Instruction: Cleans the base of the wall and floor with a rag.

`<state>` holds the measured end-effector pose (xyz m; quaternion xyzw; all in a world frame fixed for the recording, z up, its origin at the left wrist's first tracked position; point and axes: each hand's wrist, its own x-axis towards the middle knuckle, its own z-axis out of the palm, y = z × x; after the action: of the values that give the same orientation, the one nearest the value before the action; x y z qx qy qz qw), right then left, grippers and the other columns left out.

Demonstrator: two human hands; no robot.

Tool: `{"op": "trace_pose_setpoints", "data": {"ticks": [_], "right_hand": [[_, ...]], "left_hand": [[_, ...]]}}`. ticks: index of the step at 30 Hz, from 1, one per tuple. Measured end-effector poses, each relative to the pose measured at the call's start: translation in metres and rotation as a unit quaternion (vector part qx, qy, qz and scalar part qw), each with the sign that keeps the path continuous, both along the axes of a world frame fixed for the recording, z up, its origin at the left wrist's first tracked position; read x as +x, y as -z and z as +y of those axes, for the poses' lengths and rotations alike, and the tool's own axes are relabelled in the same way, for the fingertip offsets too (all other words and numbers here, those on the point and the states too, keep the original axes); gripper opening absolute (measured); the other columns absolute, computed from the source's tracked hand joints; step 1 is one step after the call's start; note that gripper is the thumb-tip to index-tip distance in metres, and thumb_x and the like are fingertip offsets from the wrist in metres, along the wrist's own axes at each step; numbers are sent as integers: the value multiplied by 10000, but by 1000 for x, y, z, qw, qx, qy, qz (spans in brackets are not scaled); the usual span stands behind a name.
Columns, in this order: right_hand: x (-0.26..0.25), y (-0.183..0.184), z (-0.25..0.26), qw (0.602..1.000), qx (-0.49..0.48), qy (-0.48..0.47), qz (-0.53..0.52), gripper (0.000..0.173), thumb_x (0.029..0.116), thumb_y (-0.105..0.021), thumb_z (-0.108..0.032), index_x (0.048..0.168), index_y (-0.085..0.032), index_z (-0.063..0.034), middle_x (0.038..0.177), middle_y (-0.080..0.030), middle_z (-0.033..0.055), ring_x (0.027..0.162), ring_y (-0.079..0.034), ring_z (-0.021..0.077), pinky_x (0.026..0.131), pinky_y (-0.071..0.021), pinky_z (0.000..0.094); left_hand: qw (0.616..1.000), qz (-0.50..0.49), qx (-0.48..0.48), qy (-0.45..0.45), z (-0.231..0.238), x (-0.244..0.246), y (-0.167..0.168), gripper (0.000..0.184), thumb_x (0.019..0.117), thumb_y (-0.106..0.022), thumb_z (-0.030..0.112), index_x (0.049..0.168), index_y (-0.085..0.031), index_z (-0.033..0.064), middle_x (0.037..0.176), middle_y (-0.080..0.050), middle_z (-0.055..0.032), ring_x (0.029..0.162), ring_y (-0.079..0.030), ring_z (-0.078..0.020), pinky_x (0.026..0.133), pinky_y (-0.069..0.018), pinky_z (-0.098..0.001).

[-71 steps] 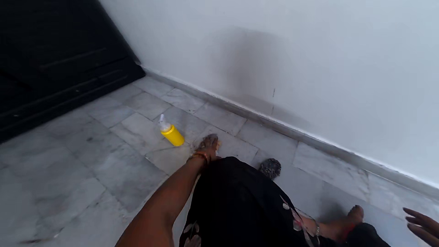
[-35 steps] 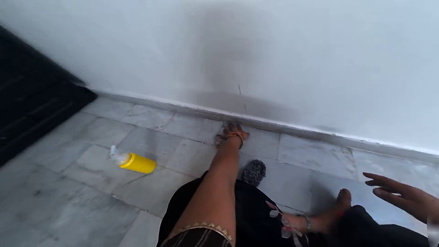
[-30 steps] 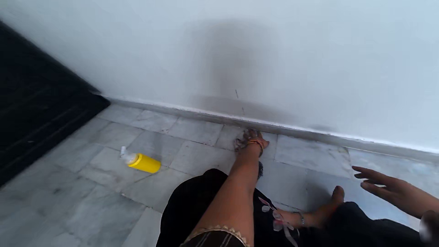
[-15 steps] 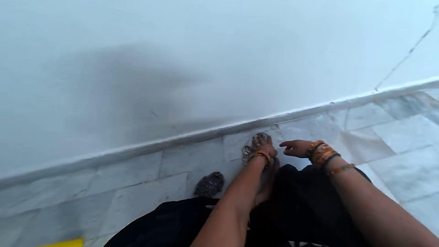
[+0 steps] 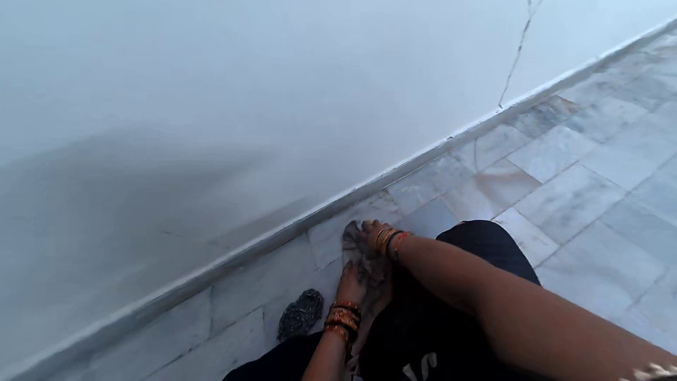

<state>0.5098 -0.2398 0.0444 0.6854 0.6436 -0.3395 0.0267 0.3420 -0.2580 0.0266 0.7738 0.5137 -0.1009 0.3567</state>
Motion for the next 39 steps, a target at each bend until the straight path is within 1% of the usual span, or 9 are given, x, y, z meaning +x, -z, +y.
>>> {"op": "trace_pose_setpoints", "data": {"ticks": [4,8,11,13,16,22,25,32,39], "right_hand": [[-16,17,13,999,24,-30,-8,559,1001,-625,-89,1522,-451,16,1725,-175,152,1565,-167,466,1145,-267,734],[9,14,34,999,30,-28,11,498,1026,-568,-83,1494,-462,48,1555,-454,264,1428,-439,467,1126,-354,660],[32,-35,29,996,-70,45,-34,394,1081,-463,-50,1455,-492,71,1529,-478,268,1439,-432,443,1166,-330,615],[54,-33,6,986,49,152,-53,286,1065,-491,-78,1221,-666,88,1289,-658,267,1245,-616,405,1076,-459,559],[138,-78,22,985,-144,90,-34,405,1113,-440,-197,1386,-570,72,1422,-565,301,1357,-519,449,1102,-392,629],[270,18,-11,995,10,36,-95,567,1002,-632,-142,1535,-455,-58,1613,-432,148,1440,-468,399,1084,-416,675],[310,37,-34,986,38,151,-66,728,918,-726,-130,1568,-404,-59,1649,-370,152,1505,-376,381,1103,-363,699],[381,52,-90,915,41,393,-85,707,913,-742,-245,1547,-463,-104,1613,-433,157,1540,-281,434,1134,-242,787],[383,51,-215,830,25,537,-146,737,965,-659,-325,1535,-392,59,1615,-338,307,1515,-292,495,1127,-244,788]], "left_hand": [[989,137,26,54,-19,-3,-1,696,1022,-617,341,1595,-361,43,1685,-233,-249,1546,-303,-393,1231,-328,-503],[976,196,30,91,-23,5,-4,704,1012,-632,366,1606,-365,100,1723,-156,-187,1546,-277,-419,1168,-378,-576],[975,201,36,86,-23,8,-4,758,1004,-651,347,1627,-311,81,1733,-132,-167,1555,-245,-435,1164,-360,-603],[977,197,42,74,-26,8,-4,767,997,-659,349,1626,-315,79,1737,-96,-177,1555,-231,-452,1160,-357,-612],[980,179,57,73,-28,6,0,772,991,-661,333,1612,-321,23,1725,-122,-216,1543,-243,-480,1154,-347,-637],[975,182,79,102,-26,4,8,786,989,-645,316,1598,-301,-43,1702,-155,-269,1520,-270,-516,1149,-355,-636],[972,189,83,114,-26,6,6,782,996,-635,291,1600,-280,-57,1699,-154,-280,1520,-258,-528,1150,-346,-648],[966,193,97,145,-27,-1,13,796,994,-614,289,1604,-250,-70,1689,-153,-306,1503,-268,-561,1124,-357,-677],[962,219,78,142,-30,5,6,788,1034,-583,295,1625,-189,-48,1711,-79,-278,1534,-210,-535,1144,-340,-663]]}}
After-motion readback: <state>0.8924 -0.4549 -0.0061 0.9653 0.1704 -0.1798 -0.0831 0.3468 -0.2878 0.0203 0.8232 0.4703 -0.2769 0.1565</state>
